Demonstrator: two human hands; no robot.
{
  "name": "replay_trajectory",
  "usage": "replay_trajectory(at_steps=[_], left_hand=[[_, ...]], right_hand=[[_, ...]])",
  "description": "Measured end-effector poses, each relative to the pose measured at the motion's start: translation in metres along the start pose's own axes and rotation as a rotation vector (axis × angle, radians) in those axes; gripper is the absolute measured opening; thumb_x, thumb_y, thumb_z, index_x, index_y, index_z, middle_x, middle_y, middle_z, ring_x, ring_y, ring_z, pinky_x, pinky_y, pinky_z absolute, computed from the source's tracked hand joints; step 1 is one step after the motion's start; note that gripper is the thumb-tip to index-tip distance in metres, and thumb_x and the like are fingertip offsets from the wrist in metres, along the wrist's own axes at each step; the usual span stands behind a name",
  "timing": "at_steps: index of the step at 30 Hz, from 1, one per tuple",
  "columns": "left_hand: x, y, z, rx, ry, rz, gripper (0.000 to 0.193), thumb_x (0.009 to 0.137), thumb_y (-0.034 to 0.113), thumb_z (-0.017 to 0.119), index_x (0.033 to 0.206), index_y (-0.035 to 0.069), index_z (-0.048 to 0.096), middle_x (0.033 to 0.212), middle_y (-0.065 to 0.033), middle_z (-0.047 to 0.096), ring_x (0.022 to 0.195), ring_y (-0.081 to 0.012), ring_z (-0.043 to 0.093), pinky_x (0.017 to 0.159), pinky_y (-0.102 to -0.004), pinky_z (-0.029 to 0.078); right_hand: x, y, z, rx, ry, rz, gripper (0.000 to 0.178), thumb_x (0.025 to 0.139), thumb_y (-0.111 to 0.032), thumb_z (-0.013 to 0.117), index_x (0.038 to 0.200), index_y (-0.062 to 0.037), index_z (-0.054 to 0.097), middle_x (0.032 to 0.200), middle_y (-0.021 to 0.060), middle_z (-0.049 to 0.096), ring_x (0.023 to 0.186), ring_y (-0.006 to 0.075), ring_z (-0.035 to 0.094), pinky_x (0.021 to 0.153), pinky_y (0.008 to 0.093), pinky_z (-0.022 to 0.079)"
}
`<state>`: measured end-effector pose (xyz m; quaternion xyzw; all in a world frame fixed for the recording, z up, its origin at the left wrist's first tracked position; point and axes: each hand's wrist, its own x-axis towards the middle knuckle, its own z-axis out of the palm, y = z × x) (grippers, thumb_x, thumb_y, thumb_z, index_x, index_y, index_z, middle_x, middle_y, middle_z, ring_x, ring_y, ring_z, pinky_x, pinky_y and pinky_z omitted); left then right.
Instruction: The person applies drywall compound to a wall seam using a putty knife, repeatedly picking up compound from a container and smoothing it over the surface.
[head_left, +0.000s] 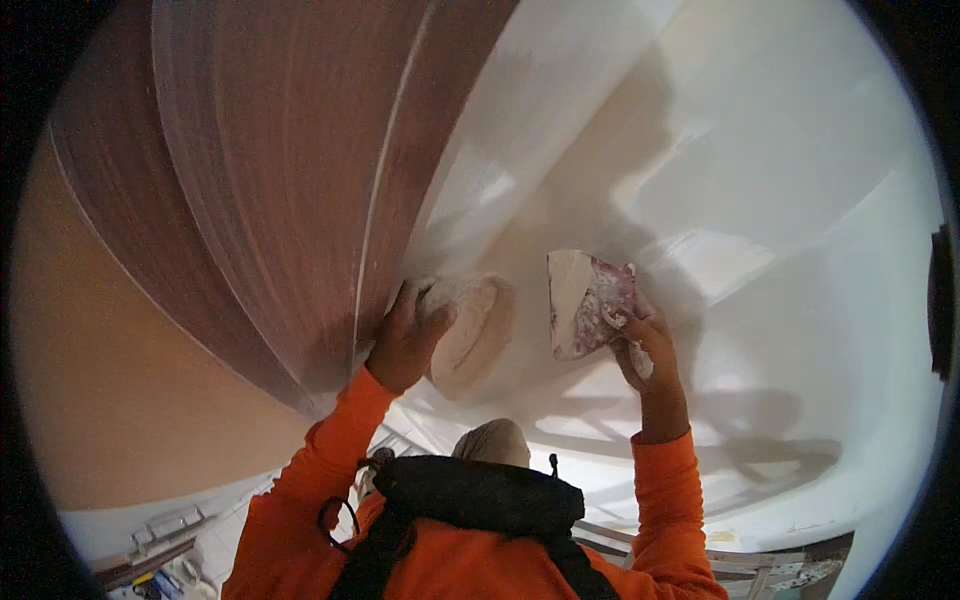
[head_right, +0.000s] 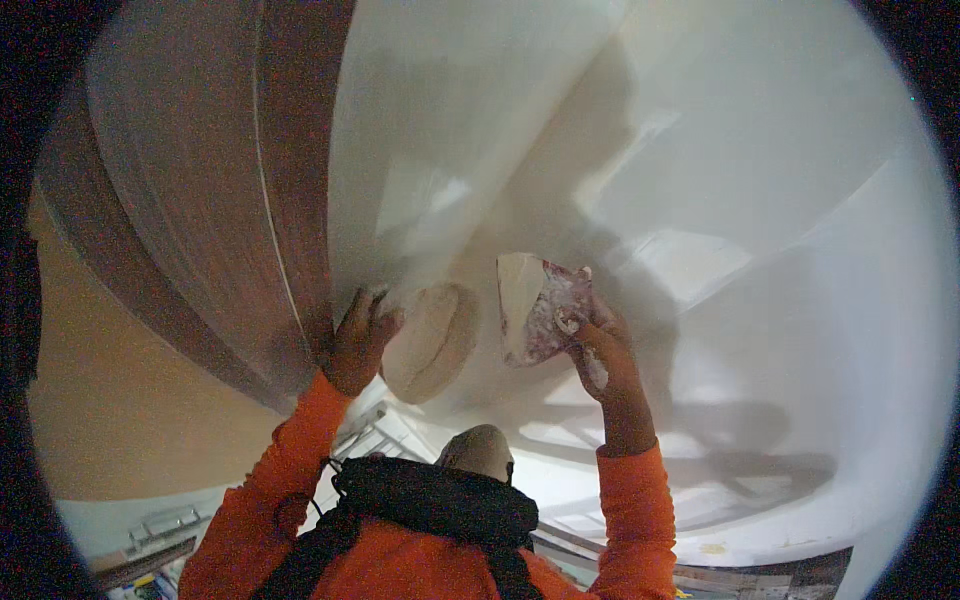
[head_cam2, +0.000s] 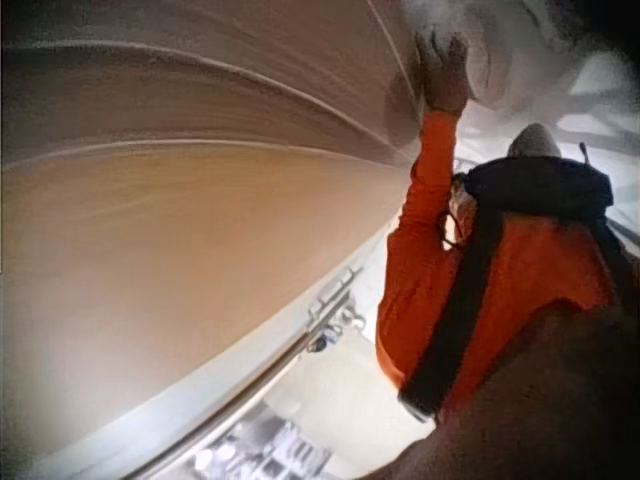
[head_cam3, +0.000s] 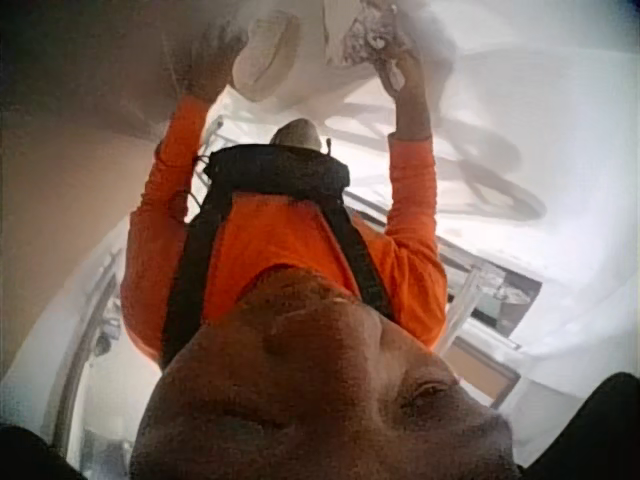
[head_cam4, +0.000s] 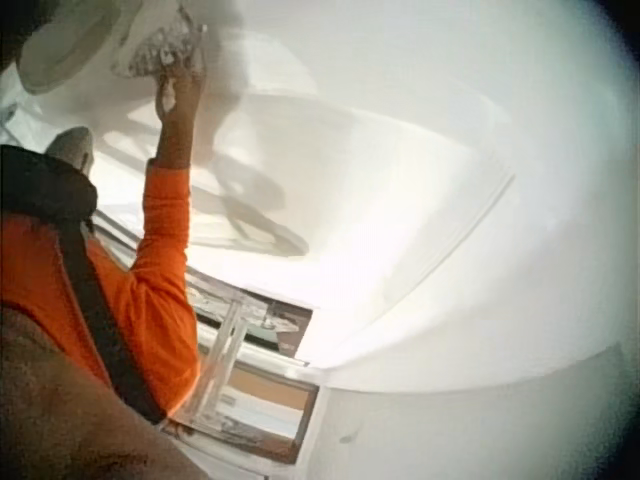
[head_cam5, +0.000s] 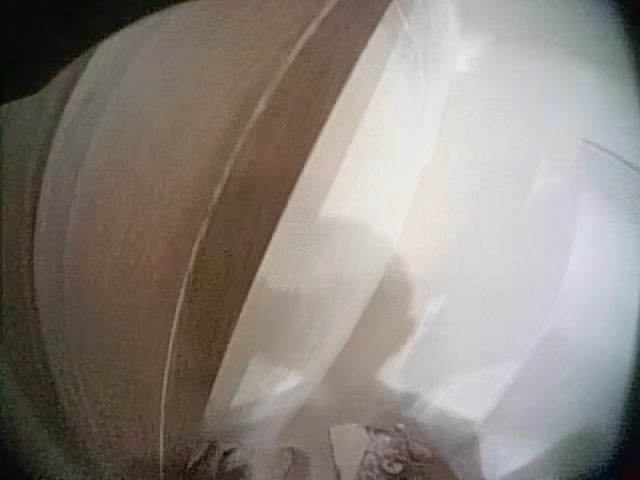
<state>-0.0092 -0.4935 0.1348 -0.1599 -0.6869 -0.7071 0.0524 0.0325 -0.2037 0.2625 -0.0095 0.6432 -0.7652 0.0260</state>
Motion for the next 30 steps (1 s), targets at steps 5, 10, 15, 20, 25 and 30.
replay_trajectory(at_steps=[5, 10, 15, 20, 25, 30], left_hand=[[0.03, 0.03, 0.008, -0.13, 0.063, -0.014, 0.047, 0.092, 0.034, 0.058, 0.117, -0.005, 0.049, 0.106, -0.0121, 0.055, 0.098, -0.0169, 0.052, 0.089, -0.0312, 0.043], [0.041, 0.052, 0.02, -0.159, 0.09, -0.019, 0.044, 0.094, 0.031, 0.057, 0.119, -0.005, 0.053, 0.107, -0.0093, 0.059, 0.098, -0.0148, 0.054, 0.089, -0.0287, 0.043], [0.049, 0.074, 0.014, -0.37, 0.027, -0.009, 0.041, 0.094, 0.018, 0.057, 0.127, -0.006, 0.051, 0.116, -0.0138, 0.06, 0.102, -0.0159, 0.057, 0.09, -0.0288, 0.046], [0.054, 0.082, 0.024, -0.286, 0.1, 0.177, 0.044, 0.091, 0.014, 0.056, 0.13, -0.008, 0.048, 0.114, -0.0157, 0.062, 0.105, -0.0194, 0.058, 0.093, -0.0313, 0.046], [0.047, 0.079, 0.035, -0.062, 0.202, 0.222, 0.053, 0.088, 0.018, 0.056, 0.132, -0.008, 0.046, 0.117, -0.0202, 0.061, 0.104, -0.0223, 0.06, 0.093, -0.0332, 0.048], [0.037, 0.071, 0.045, 0.058, 0.271, 0.366, 0.059, 0.085, 0.035, 0.054, 0.126, -0.008, 0.051, 0.122, -0.02, 0.058, 0.112, -0.0283, 0.056, 0.099, -0.0373, 0.042]], right_hand=[[0.002, -0.015, 0.002, -0.518, -0.012, -0.178, 0.045, 0.087, -0.007, 0.055, 0.13, 0.0044, 0.05, 0.119, 0.0161, 0.063, 0.102, 0.0279, 0.064, 0.09, 0.0382, 0.05], [-0.001, -0.039, 0.018, -1.194, -0.235, -0.217, 0.032, 0.089, -0.012, 0.056, 0.118, -0.0023, 0.06, 0.106, 0.0218, 0.066, 0.093, 0.0373, 0.065, 0.084, 0.0406, 0.051], [0.015, -0.023, 0.043, -1.377, -0.244, -0.353, 0.028, 0.086, -0.01, 0.055, 0.112, -0.0034, 0.062, 0.092, 0.0216, 0.067, 0.085, 0.0403, 0.064, 0.075, 0.0462, 0.051], [0.03, -0.019, 0.067, -1.595, -0.169, -0.312, 0.031, 0.082, -0.013, 0.056, 0.111, -0.0037, 0.061, 0.086, 0.0236, 0.066, 0.081, 0.0391, 0.064, 0.072, 0.0495, 0.051], [0.026, 0.008, 0.082, -1.154, -0.143, -0.262, 0.03, 0.08, -0.01, 0.055, 0.107, 0.0011, 0.062, 0.086, 0.0251, 0.067, 0.081, 0.0378, 0.066, 0.075, 0.0449, 0.051], [0.04, 0.0, 0.073, -0.863, -0.251, -0.105, 0.037, 0.084, -0.02, 0.057, 0.113, 0.0003, 0.065, 0.094, 0.0259, 0.068, 0.089, 0.0342, 0.068, 0.084, 0.0434, 0.052]])
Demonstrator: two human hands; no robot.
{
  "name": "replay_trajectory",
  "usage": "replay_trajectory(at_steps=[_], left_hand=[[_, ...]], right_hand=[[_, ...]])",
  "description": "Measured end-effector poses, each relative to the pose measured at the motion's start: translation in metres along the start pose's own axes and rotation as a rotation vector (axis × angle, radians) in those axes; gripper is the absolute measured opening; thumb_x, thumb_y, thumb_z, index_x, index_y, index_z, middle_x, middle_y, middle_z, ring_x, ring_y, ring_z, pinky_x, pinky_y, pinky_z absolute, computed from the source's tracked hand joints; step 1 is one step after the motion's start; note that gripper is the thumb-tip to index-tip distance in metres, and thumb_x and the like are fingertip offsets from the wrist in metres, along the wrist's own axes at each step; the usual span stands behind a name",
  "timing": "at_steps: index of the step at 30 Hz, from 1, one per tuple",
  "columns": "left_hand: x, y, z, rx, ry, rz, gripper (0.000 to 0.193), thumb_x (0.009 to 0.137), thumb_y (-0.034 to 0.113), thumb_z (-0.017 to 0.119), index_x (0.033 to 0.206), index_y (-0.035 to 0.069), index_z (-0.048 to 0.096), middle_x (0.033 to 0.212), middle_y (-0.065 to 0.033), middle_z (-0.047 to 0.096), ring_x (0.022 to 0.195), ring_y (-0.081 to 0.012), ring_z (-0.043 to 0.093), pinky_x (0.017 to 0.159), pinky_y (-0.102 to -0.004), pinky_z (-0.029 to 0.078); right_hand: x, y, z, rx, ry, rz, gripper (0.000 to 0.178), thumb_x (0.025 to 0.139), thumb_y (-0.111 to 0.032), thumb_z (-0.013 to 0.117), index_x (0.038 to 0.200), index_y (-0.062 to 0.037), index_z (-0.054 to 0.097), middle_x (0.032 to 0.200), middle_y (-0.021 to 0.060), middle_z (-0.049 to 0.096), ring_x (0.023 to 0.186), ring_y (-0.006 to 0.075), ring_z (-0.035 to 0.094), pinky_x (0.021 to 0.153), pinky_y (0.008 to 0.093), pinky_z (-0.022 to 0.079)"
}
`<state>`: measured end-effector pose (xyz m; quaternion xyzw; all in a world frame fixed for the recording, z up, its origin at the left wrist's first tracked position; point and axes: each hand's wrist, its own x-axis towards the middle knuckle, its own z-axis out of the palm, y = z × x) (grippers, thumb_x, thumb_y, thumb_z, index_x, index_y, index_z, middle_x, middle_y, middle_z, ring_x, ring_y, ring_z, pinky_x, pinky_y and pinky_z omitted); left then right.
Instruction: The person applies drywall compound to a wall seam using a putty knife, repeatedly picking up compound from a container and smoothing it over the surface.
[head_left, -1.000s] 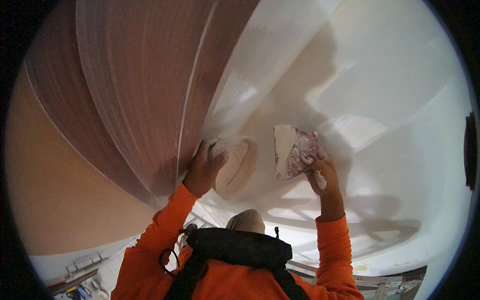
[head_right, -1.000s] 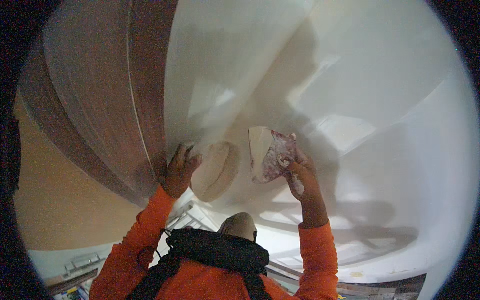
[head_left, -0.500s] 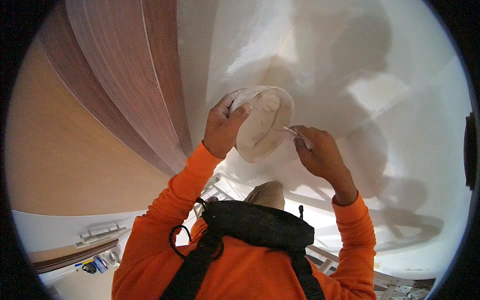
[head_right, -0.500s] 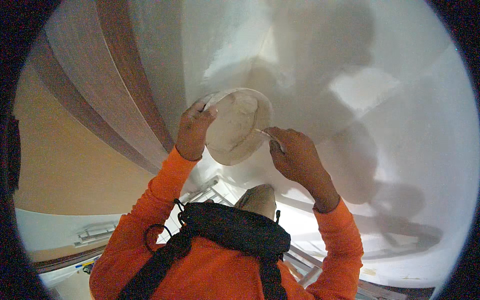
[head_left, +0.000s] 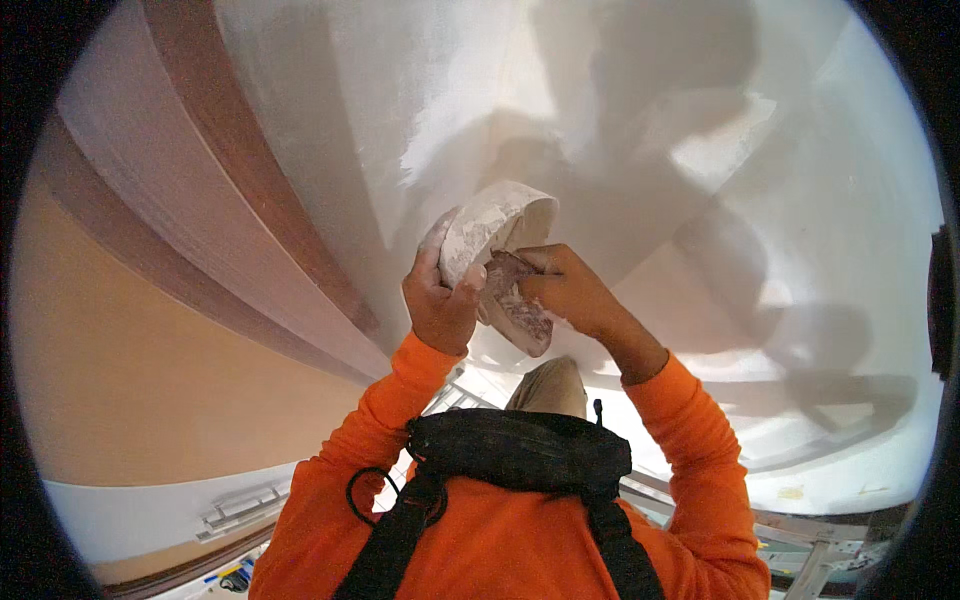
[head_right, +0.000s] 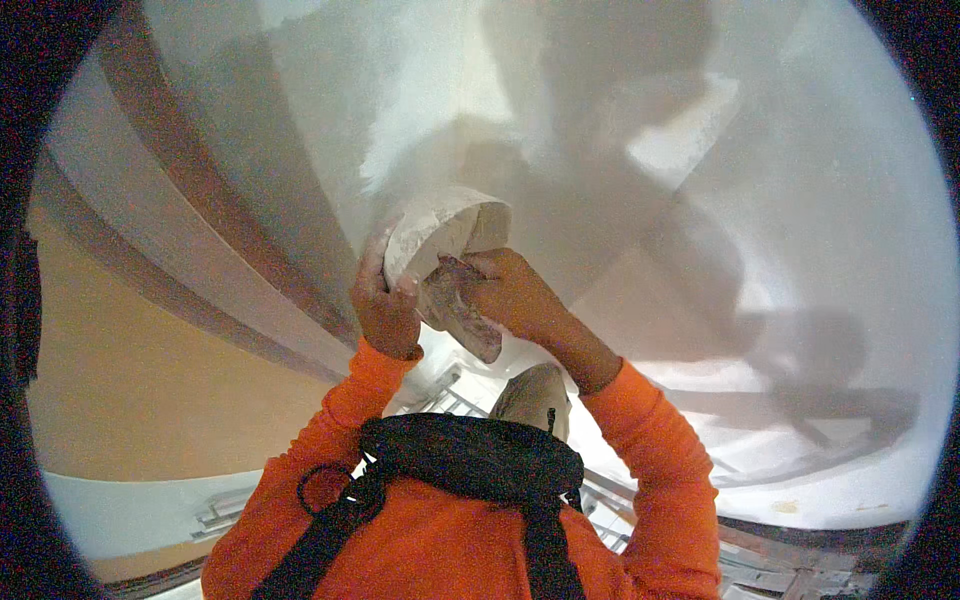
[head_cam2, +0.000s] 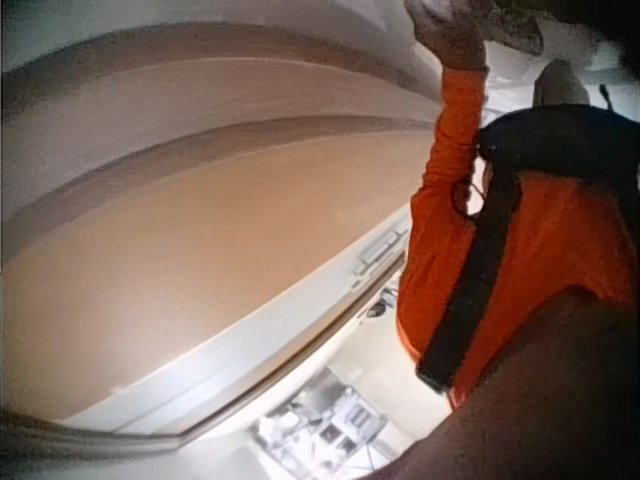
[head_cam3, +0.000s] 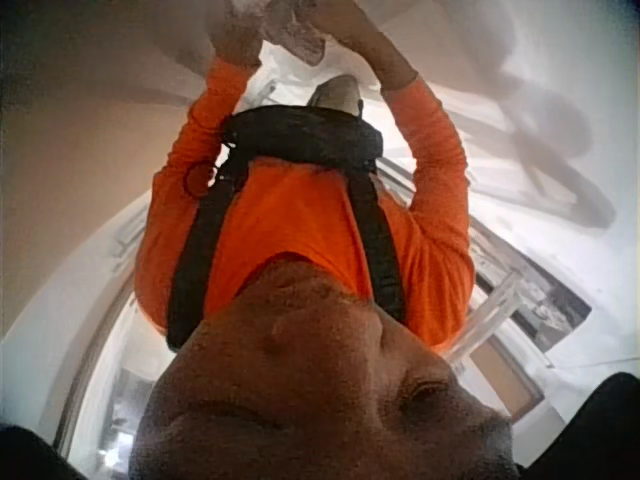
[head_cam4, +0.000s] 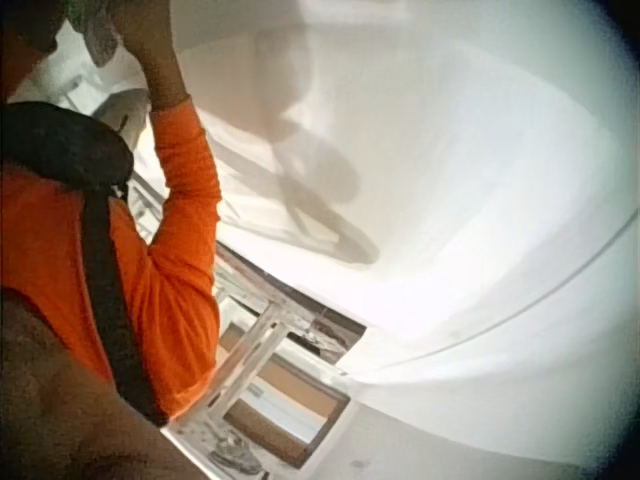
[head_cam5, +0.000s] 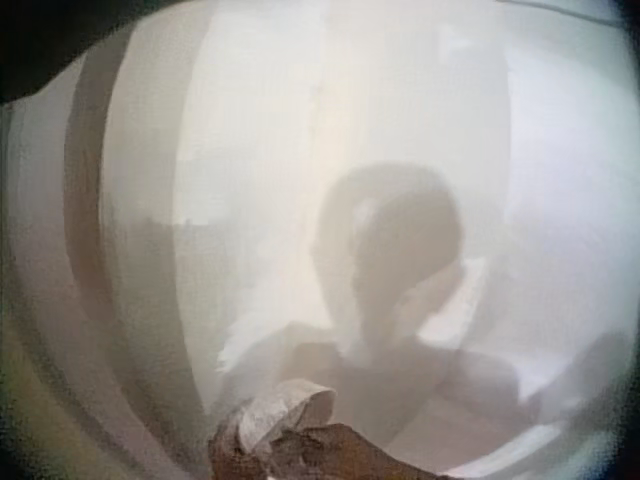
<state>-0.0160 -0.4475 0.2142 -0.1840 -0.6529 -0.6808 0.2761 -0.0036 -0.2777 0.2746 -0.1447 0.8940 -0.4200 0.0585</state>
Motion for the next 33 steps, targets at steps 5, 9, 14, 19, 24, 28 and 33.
replay_trajectory(at_steps=[5, 9, 14, 19, 24, 28, 33], left_hand=[[-0.016, 0.001, 0.004, -0.057, -0.013, -0.053, 0.066, 0.085, 0.043, 0.056, 0.127, -0.008, 0.051, 0.125, -0.0201, 0.056, 0.115, -0.0285, 0.055, 0.101, -0.0386, 0.04], [-0.022, -0.006, -0.009, -0.109, 0.027, -0.038, 0.053, 0.093, 0.027, 0.054, 0.134, -0.006, 0.046, 0.128, -0.0189, 0.055, 0.114, -0.0244, 0.055, 0.099, -0.0359, 0.042], [-0.042, -0.042, -0.04, 0.091, 0.062, -0.111, 0.044, 0.095, 0.023, 0.05, 0.129, -0.004, 0.048, 0.119, -0.0195, 0.059, 0.106, -0.0259, 0.057, 0.094, -0.0371, 0.043], [-0.067, -0.045, -0.08, 0.24, -0.19, -0.121, 0.045, 0.095, 0.028, 0.052, 0.126, -0.005, 0.047, 0.116, -0.0284, 0.058, 0.109, -0.0365, 0.058, 0.094, -0.04, 0.044], [-0.054, -0.047, -0.086, 0.277, -0.437, -0.112, 0.052, 0.094, 0.034, 0.052, 0.13, -0.003, 0.044, 0.121, -0.0288, 0.055, 0.114, -0.0412, 0.055, 0.1, -0.0437, 0.041], [-0.065, -0.07, -0.088, 0.273, -0.499, -0.078, 0.059, 0.093, 0.038, 0.053, 0.135, -0.001, 0.041, 0.128, -0.0265, 0.053, 0.118, -0.0407, 0.053, 0.104, -0.0449, 0.04], [-0.065, -0.093, -0.08, 0.228, -0.527, -0.116, 0.058, 0.095, 0.039, 0.049, 0.13, -0.006, 0.041, 0.123, -0.0307, 0.054, 0.11, -0.0456, 0.055, 0.097, -0.0492, 0.042]], right_hand=[[-0.003, 0.046, 0.001, 0.727, -0.168, -0.127, 0.05, 0.083, -0.015, 0.059, 0.128, 0.0069, 0.051, 0.112, 0.0142, 0.064, 0.098, 0.0191, 0.064, 0.091, 0.0311, 0.052], [-0.022, 0.092, 0.012, 1.321, -0.159, -0.038, 0.055, 0.086, -0.017, 0.061, 0.134, 0.0054, 0.045, 0.124, 0.0164, 0.058, 0.107, 0.0228, 0.062, 0.095, 0.0368, 0.052], [-0.047, 0.062, -0.021, 1.129, -0.005, -0.203, 0.075, 0.087, -0.053, 0.062, 0.133, 0.0044, 0.048, 0.13, 0.013, 0.056, 0.115, 0.0233, 0.056, 0.1, 0.0365, 0.044], [-0.062, -0.039, -0.087, 0.234, 0.485, -0.237, 0.041, 0.089, -0.012, 0.054, 0.127, 0.0029, 0.052, 0.11, 0.0133, 0.063, 0.1, 0.022, 0.061, 0.09, 0.034, 0.049], [-0.026, -0.127, -0.137, -1.28, 0.662, -0.725, 0.036, 0.083, 0.001, 0.056, 0.119, -0.0011, 0.056, 0.111, 0.0195, 0.062, 0.109, 0.0313, 0.058, 0.093, 0.0441, 0.045], [0.013, -0.147, -0.157, -1.68, 0.685, -0.616, 0.044, 0.082, 0.0, 0.055, 0.126, -0.0016, 0.053, 0.123, 0.0213, 0.058, 0.119, 0.0359, 0.052, 0.102, 0.0517, 0.038], [0.065, -0.141, -0.167, -1.903, 0.777, -0.567, 0.05, 0.088, -0.008, 0.048, 0.137, 0.0012, 0.044, 0.14, 0.0247, 0.044, 0.131, 0.0388, 0.042, 0.111, 0.0532, 0.029]])
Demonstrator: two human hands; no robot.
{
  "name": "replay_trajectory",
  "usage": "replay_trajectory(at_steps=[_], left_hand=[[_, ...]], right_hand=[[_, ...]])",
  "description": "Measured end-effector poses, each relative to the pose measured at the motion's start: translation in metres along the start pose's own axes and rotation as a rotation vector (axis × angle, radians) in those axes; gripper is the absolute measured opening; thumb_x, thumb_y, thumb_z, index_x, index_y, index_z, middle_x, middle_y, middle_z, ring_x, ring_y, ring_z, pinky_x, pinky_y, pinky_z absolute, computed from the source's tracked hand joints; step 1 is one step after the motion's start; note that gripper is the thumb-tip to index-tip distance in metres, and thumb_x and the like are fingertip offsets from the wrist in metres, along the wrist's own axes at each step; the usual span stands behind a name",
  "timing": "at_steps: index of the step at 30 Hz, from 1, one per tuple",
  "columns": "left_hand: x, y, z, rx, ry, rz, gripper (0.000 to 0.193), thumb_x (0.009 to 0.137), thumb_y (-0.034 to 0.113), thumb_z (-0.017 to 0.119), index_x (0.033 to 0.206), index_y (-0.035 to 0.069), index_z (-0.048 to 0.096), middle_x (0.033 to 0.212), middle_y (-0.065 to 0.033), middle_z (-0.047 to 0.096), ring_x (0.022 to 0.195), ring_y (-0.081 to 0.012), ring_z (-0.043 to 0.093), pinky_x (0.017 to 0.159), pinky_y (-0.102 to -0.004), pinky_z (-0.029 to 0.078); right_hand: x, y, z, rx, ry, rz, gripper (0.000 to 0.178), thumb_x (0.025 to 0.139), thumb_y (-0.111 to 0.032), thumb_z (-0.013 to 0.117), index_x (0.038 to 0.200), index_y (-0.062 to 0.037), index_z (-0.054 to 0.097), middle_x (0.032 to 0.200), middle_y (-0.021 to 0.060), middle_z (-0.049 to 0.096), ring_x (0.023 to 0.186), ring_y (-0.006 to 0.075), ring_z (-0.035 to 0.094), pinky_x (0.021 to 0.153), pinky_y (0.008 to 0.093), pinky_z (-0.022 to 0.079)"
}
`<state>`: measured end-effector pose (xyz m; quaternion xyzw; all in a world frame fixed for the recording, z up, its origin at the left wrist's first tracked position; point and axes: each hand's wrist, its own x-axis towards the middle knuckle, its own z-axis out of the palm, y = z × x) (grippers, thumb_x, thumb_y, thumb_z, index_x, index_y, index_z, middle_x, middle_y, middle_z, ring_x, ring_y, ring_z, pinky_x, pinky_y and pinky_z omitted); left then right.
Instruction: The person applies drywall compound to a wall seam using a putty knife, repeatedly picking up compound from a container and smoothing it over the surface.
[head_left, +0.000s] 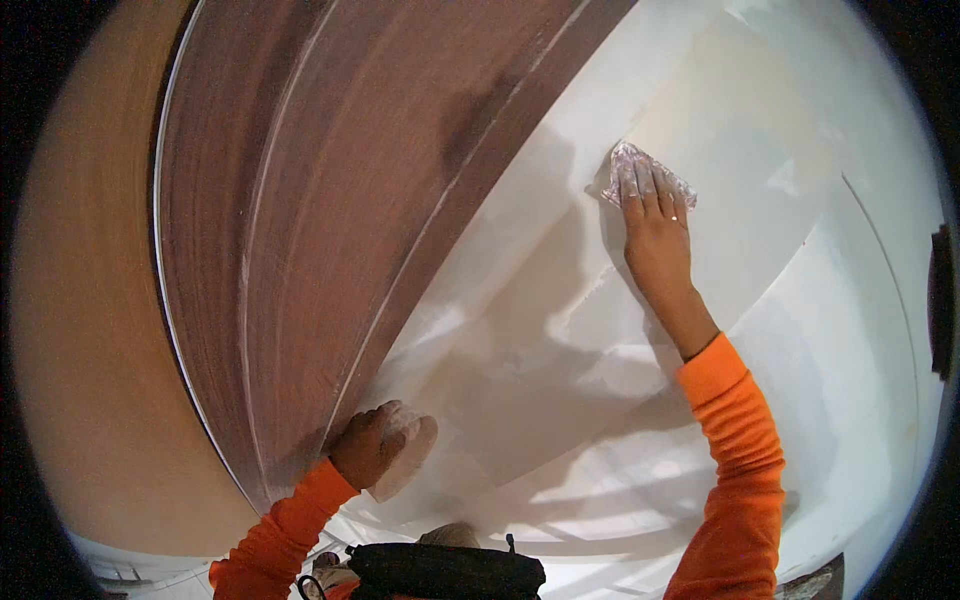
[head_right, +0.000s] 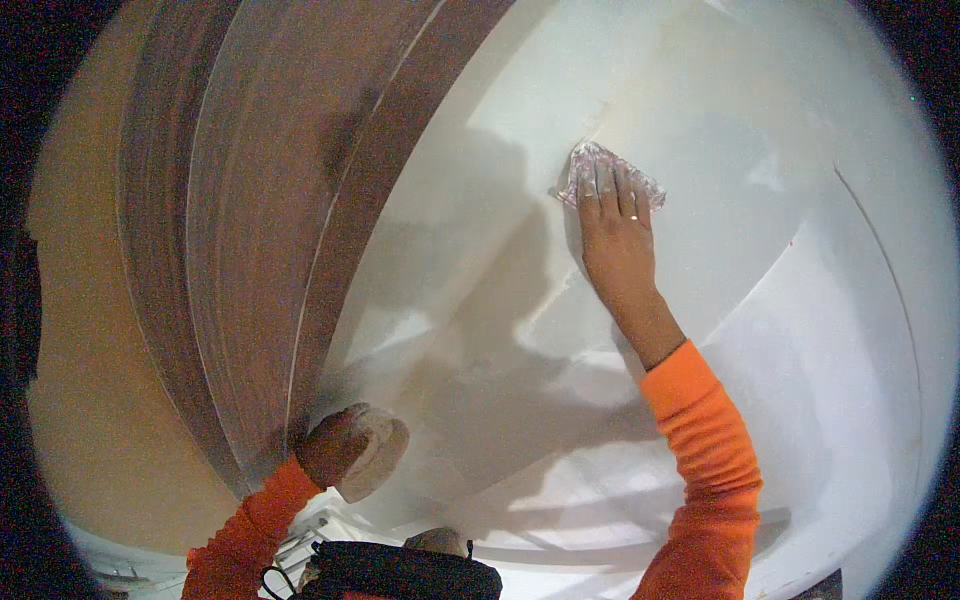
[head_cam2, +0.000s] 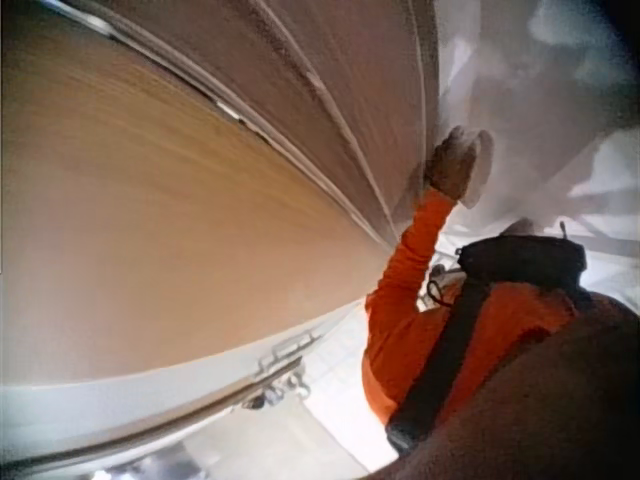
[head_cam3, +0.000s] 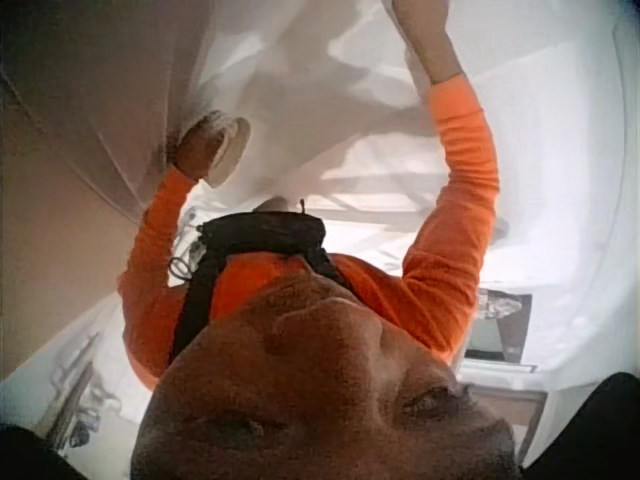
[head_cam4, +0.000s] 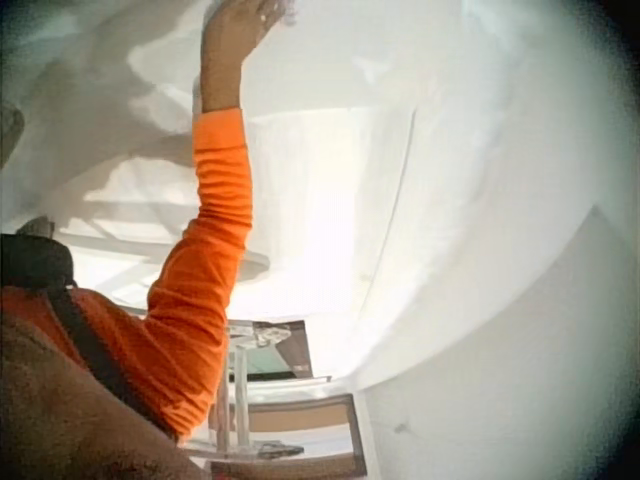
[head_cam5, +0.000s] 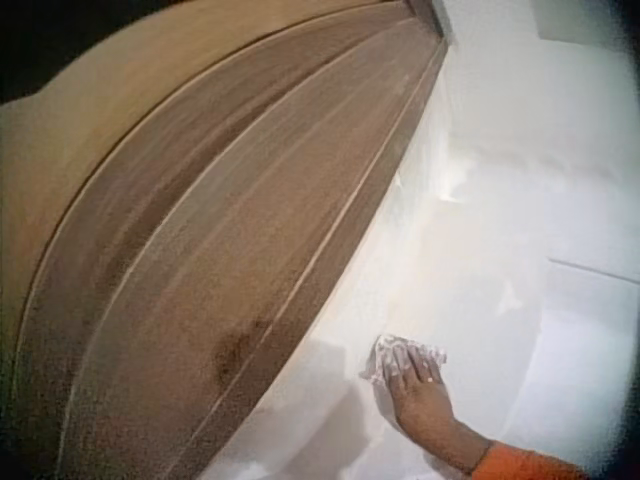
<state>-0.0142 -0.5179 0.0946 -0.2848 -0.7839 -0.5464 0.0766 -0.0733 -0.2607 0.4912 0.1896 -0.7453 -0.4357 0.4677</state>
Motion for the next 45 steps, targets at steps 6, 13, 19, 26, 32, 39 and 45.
replay_trajectory(at_steps=[6, 13, 19, 26, 32, 39, 45], left_hand=[[0.013, 0.021, -0.001, -0.097, 0.067, -0.036, 0.053, 0.096, 0.034, 0.048, 0.13, -0.006, 0.042, 0.124, -0.0313, 0.053, 0.114, -0.0454, 0.052, 0.101, -0.0478, 0.038], [0.014, 0.004, 0.005, -0.083, 0.102, -0.024, 0.051, 0.098, 0.031, 0.045, 0.132, -0.007, 0.041, 0.129, -0.0307, 0.049, 0.123, -0.042, 0.047, 0.108, -0.0443, 0.033], [0.013, 0.012, 0.009, -0.149, 0.103, -0.115, 0.054, 0.098, 0.032, 0.045, 0.135, -0.007, 0.038, 0.133, -0.0298, 0.046, 0.127, -0.0415, 0.044, 0.111, -0.0434, 0.029], [0.005, -0.012, 0.019, -0.146, 0.077, -0.023, 0.054, 0.098, 0.033, 0.045, 0.135, -0.007, 0.039, 0.132, -0.0303, 0.047, 0.126, -0.0417, 0.045, 0.109, -0.0435, 0.032], [0.016, 0.01, 0.001, -0.211, 0.062, -0.151, 0.052, 0.098, 0.03, 0.047, 0.134, -0.006, 0.04, 0.129, -0.0301, 0.049, 0.122, -0.0418, 0.048, 0.106, -0.0446, 0.035], [0.015, -0.011, 0.014, -0.168, 0.076, 0.002, 0.052, 0.097, 0.031, 0.048, 0.133, -0.006, 0.041, 0.128, -0.0297, 0.05, 0.122, -0.0414, 0.049, 0.105, -0.0451, 0.036], [0.017, 0.0, 0.013, -0.212, 0.048, -0.05, 0.054, 0.097, 0.034, 0.048, 0.132, -0.007, 0.04, 0.129, -0.0312, 0.047, 0.123, -0.0425, 0.046, 0.106, -0.0459, 0.035]], right_hand=[[-0.062, -0.071, 0.037, -0.123, -0.209, -0.205, 0.054, 0.088, -0.017, 0.048, 0.136, 0.0069, 0.044, 0.147, 0.0309, 0.032, 0.137, 0.0495, 0.027, 0.11, 0.0617, 0.024], [-0.017, -0.025, -0.003, -0.089, -0.188, 0.072, 0.053, 0.088, -0.012, 0.051, 0.138, -0.0002, 0.043, 0.138, 0.0245, 0.045, 0.13, 0.0439, 0.04, 0.106, 0.0627, 0.029], [0.055, 0.058, 0.013, -0.168, -0.001, 0.161, 0.046, 0.092, -0.006, 0.042, 0.138, -0.0003, 0.043, 0.143, 0.022, 0.043, 0.136, 0.0375, 0.036, 0.112, 0.0546, 0.027], [-0.003, -0.036, 0.035, -0.041, -0.224, 0.018, 0.047, 0.09, -0.013, 0.047, 0.134, 0.0039, 0.047, 0.143, 0.0263, 0.04, 0.138, 0.0427, 0.031, 0.107, 0.0596, 0.029], [-0.078, -0.134, 0.015, 0.31, -0.366, -0.19, 0.05, 0.088, -0.011, 0.048, 0.135, 0.007, 0.043, 0.133, 0.0367, 0.044, 0.132, 0.0501, 0.037, 0.106, 0.0631, 0.03], [0.052, 0.048, -0.013, -0.19, -0.037, 0.246, 0.04, 0.088, -0.008, 0.048, 0.127, -0.0023, 0.053, 0.129, 0.0198, 0.055, 0.125, 0.0346, 0.049, 0.104, 0.0514, 0.034], [0.105, 0.114, -0.011, -0.255, 0.104, 0.167, 0.038, 0.089, -0.007, 0.045, 0.125, -0.0016, 0.054, 0.122, 0.0196, 0.06, 0.121, 0.0325, 0.053, 0.1, 0.0477, 0.04]])
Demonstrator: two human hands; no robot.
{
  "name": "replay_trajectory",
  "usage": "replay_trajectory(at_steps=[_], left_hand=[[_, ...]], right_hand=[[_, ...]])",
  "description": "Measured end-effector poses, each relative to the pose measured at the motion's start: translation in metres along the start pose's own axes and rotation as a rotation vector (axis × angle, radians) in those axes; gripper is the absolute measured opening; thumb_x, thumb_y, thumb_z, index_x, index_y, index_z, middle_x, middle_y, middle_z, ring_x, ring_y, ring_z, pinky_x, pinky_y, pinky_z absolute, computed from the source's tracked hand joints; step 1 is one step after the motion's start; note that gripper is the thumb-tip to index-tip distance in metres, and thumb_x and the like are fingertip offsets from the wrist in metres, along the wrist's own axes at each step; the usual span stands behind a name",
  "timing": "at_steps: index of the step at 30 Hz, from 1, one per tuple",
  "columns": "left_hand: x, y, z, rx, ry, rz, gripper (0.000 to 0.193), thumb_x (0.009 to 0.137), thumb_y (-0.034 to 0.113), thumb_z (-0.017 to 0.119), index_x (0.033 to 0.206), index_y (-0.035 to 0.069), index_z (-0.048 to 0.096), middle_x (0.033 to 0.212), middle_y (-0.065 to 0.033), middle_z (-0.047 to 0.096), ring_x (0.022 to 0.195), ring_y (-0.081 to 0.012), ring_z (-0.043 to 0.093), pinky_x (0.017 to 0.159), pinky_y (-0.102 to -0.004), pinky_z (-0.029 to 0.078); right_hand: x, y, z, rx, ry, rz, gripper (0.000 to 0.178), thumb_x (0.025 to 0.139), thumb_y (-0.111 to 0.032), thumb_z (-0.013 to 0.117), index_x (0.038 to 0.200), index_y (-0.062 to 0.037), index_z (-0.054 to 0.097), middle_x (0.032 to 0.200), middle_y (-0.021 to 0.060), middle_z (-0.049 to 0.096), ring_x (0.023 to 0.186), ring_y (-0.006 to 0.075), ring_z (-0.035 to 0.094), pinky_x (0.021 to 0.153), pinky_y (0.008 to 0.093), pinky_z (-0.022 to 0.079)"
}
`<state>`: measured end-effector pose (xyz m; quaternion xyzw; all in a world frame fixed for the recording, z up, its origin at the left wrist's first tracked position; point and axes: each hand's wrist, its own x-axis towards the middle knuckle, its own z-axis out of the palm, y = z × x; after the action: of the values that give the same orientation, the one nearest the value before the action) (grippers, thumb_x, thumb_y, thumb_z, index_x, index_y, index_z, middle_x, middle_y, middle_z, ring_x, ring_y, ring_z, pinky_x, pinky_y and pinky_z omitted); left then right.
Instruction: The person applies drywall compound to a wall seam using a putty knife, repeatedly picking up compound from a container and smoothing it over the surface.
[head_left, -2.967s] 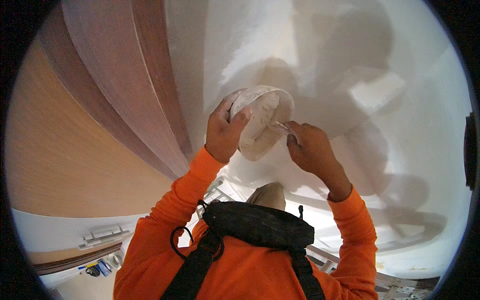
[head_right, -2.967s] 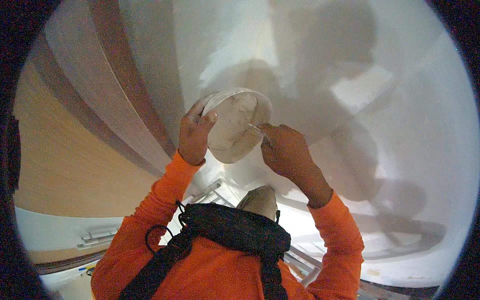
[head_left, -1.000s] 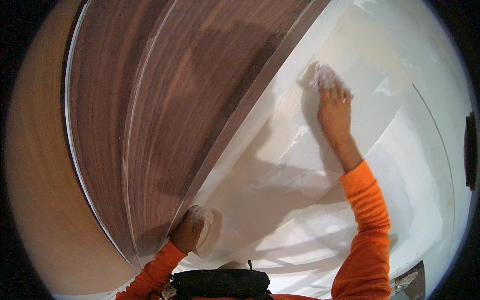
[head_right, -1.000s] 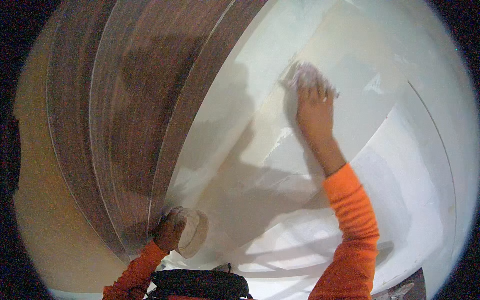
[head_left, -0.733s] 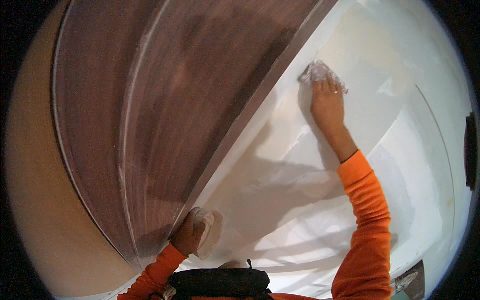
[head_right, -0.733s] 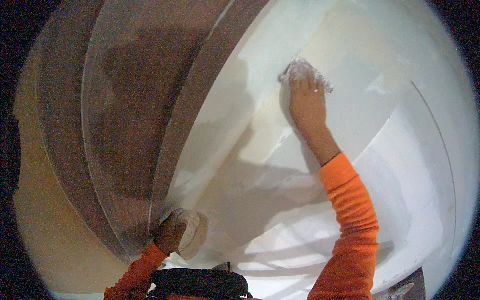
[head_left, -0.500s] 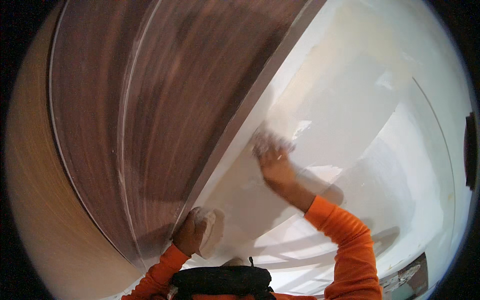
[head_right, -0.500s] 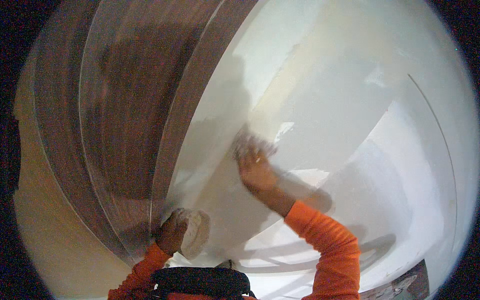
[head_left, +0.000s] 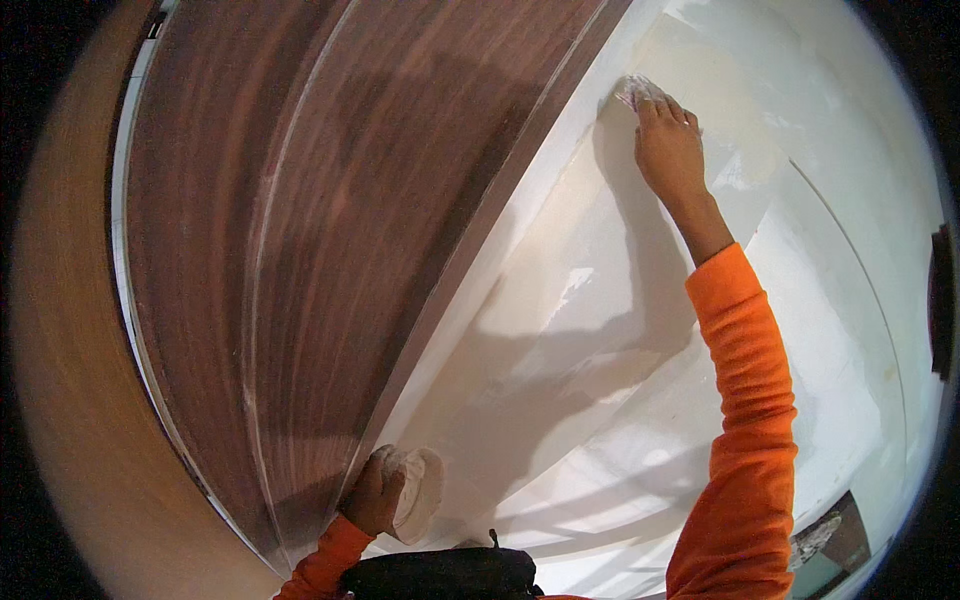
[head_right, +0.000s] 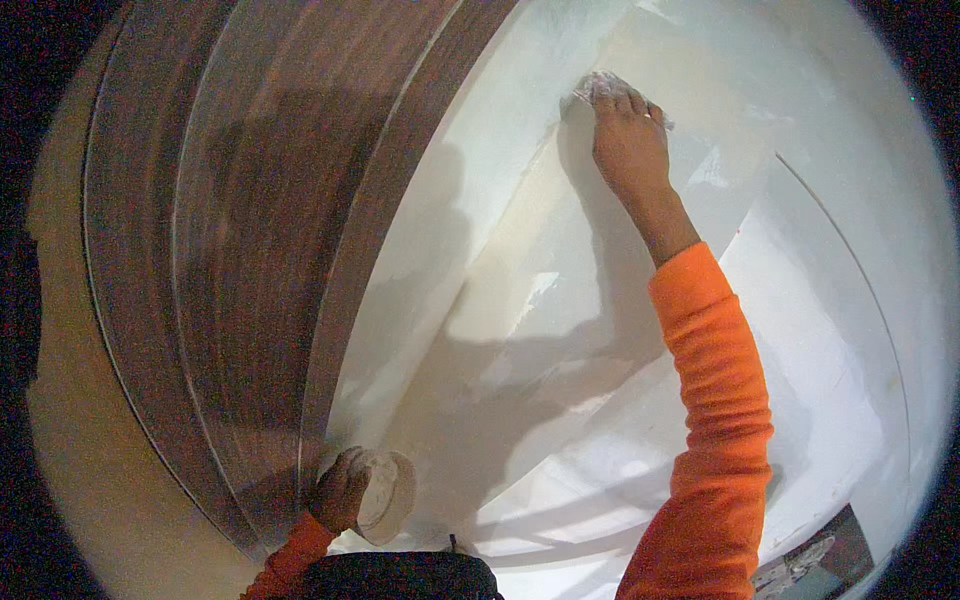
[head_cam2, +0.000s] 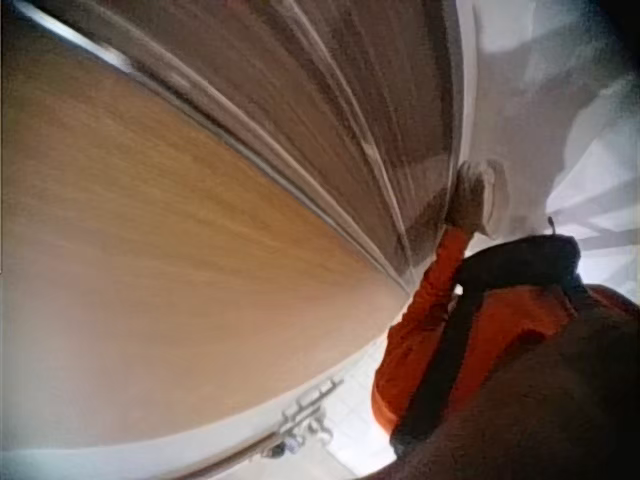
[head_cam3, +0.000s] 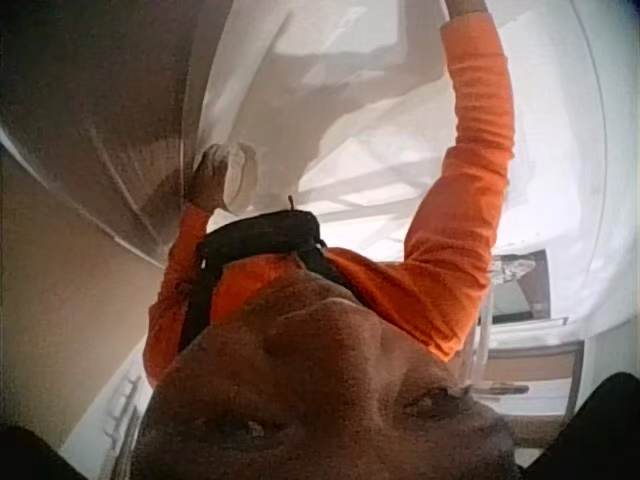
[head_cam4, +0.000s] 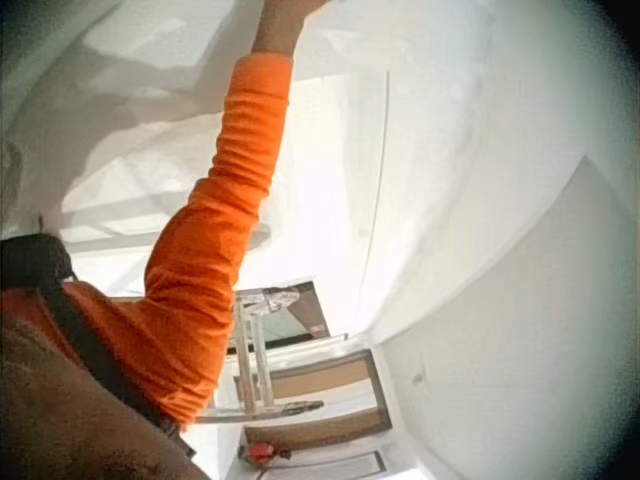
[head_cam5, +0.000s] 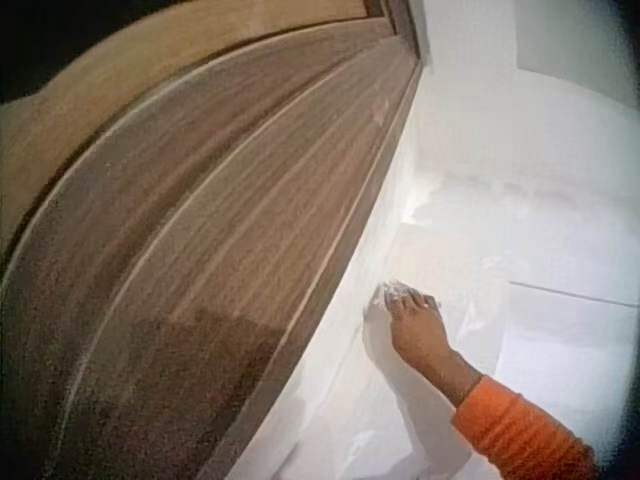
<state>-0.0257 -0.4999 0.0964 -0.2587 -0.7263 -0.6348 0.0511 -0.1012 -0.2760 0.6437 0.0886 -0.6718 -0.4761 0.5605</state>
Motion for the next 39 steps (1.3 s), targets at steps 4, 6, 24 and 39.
replay_trajectory(at_steps=[4, 6, 24, 39], left_hand=[[-0.004, -0.03, 0.007, 0.066, 0.008, 0.177, 0.057, 0.098, 0.038, 0.046, 0.131, -0.007, 0.041, 0.129, -0.0309, 0.047, 0.122, -0.0435, 0.046, 0.106, -0.0471, 0.034], [-0.003, -0.039, 0.012, 0.089, 0.004, 0.221, 0.057, 0.098, 0.039, 0.046, 0.131, -0.007, 0.041, 0.129, -0.0307, 0.047, 0.122, -0.0434, 0.046, 0.106, -0.047, 0.034], [0.005, -0.014, 0.012, -0.05, -0.113, 0.028, 0.052, 0.097, 0.031, 0.047, 0.134, -0.005, 0.04, 0.13, -0.0293, 0.048, 0.124, -0.0407, 0.046, 0.107, -0.0442, 0.032], [0.017, 0.007, 0.01, -0.019, -0.08, 0.057, 0.054, 0.097, 0.035, 0.048, 0.132, -0.005, 0.043, 0.131, -0.0284, 0.049, 0.123, -0.0412, 0.047, 0.107, -0.0457, 0.034]], right_hand=[[-0.006, -0.023, 0.006, 0.036, -0.12, -0.02, 0.038, 0.089, -0.009, 0.046, 0.126, -0.0016, 0.053, 0.121, 0.0202, 0.06, 0.121, 0.0323, 0.053, 0.099, 0.0493, 0.04], [-0.03, -0.046, 0.013, 0.063, -0.15, -0.021, 0.039, 0.089, -0.011, 0.046, 0.127, -0.0018, 0.052, 0.122, 0.0205, 0.06, 0.122, 0.0328, 0.052, 0.099, 0.0511, 0.039], [-0.163, -0.137, -0.026, 0.517, -0.293, -0.024, 0.045, 0.081, -0.005, 0.053, 0.127, -0.0026, 0.052, 0.117, 0.0244, 0.056, 0.114, 0.0415, 0.051, 0.096, 0.0574, 0.038], [0.046, 0.085, 0.037, 0.02, 0.078, 0.014, 0.035, 0.088, -0.011, 0.053, 0.123, -0.0122, 0.06, 0.109, 0.0144, 0.067, 0.1, 0.0305, 0.065, 0.088, 0.0463, 0.051]])
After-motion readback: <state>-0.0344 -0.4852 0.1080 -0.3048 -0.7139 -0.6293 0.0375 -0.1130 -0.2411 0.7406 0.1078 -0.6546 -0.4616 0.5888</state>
